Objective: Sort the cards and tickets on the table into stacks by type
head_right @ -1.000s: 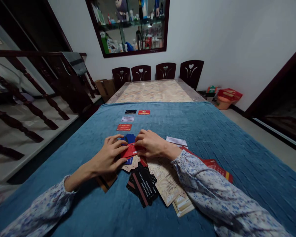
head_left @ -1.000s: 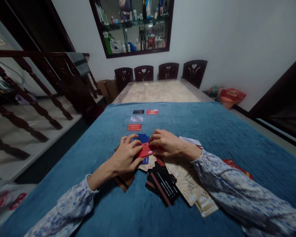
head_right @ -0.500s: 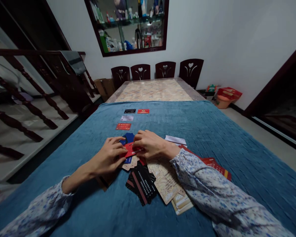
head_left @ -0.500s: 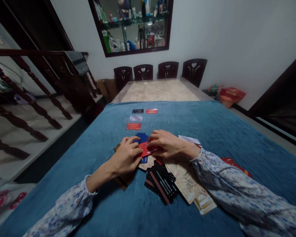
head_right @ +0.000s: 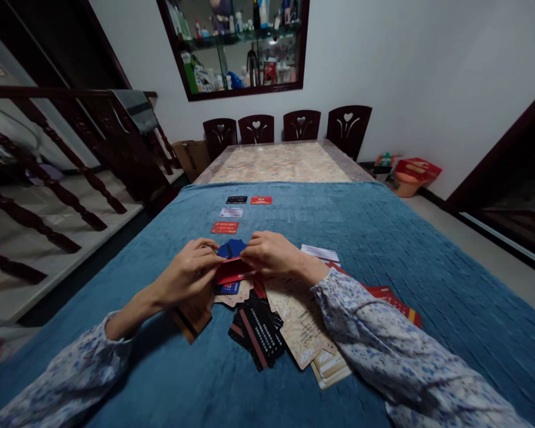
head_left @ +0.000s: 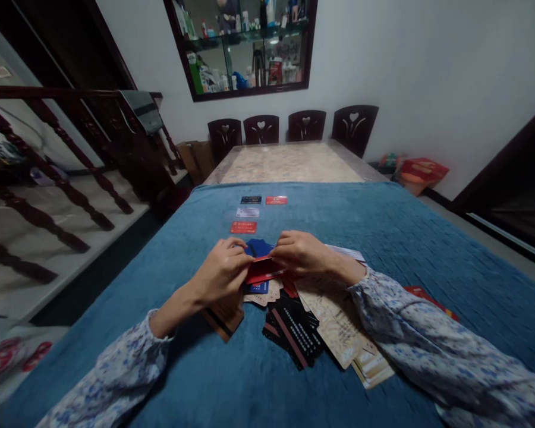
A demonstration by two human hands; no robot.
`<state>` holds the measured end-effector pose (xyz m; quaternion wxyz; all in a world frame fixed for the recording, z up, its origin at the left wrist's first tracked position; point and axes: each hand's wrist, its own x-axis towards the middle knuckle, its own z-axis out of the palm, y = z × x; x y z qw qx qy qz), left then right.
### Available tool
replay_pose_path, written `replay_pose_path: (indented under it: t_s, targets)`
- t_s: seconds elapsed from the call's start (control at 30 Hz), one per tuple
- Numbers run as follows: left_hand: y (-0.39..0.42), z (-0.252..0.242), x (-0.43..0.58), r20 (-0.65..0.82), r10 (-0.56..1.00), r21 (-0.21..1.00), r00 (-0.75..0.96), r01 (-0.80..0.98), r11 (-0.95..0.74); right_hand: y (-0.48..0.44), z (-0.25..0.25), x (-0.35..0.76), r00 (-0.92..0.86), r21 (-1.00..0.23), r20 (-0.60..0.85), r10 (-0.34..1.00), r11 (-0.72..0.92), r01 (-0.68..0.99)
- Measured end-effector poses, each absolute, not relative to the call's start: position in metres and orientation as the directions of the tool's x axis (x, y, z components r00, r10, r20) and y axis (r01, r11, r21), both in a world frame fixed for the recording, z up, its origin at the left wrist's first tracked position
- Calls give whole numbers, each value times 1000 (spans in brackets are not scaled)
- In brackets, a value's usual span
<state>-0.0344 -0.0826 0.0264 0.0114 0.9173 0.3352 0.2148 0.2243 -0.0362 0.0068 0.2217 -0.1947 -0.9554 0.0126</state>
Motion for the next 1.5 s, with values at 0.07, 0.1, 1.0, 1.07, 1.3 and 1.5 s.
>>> replay_pose_path:
  t_s: [0.07,0.1,1.0,1.07,1.3,1.5]
  targets:
    - [-79,26,-37,399,624,187,673,606,-773,-35,3,224,-791,-136,439,427,902,411]
    - [-78,25,-38,405,626,202,666,603,-772,-34,1,223,-774,-159,444,452,889,429]
    - [-64,-3,-43,484,653,201,583,653,-731,-42,-11,209,-580,-299,324,747,663,687]
    - [-63,-5,-43,483,658,199,578,659,-725,-41,-13,209,-580,-304,329,745,665,682]
    - [-63,-1,-41,492,692,252,528,675,-694,-38,-16,208,-589,-311,398,703,707,635]
    - [-57,8,-35,515,686,281,514,654,-702,-39,-12,209,-574,-232,467,673,719,655]
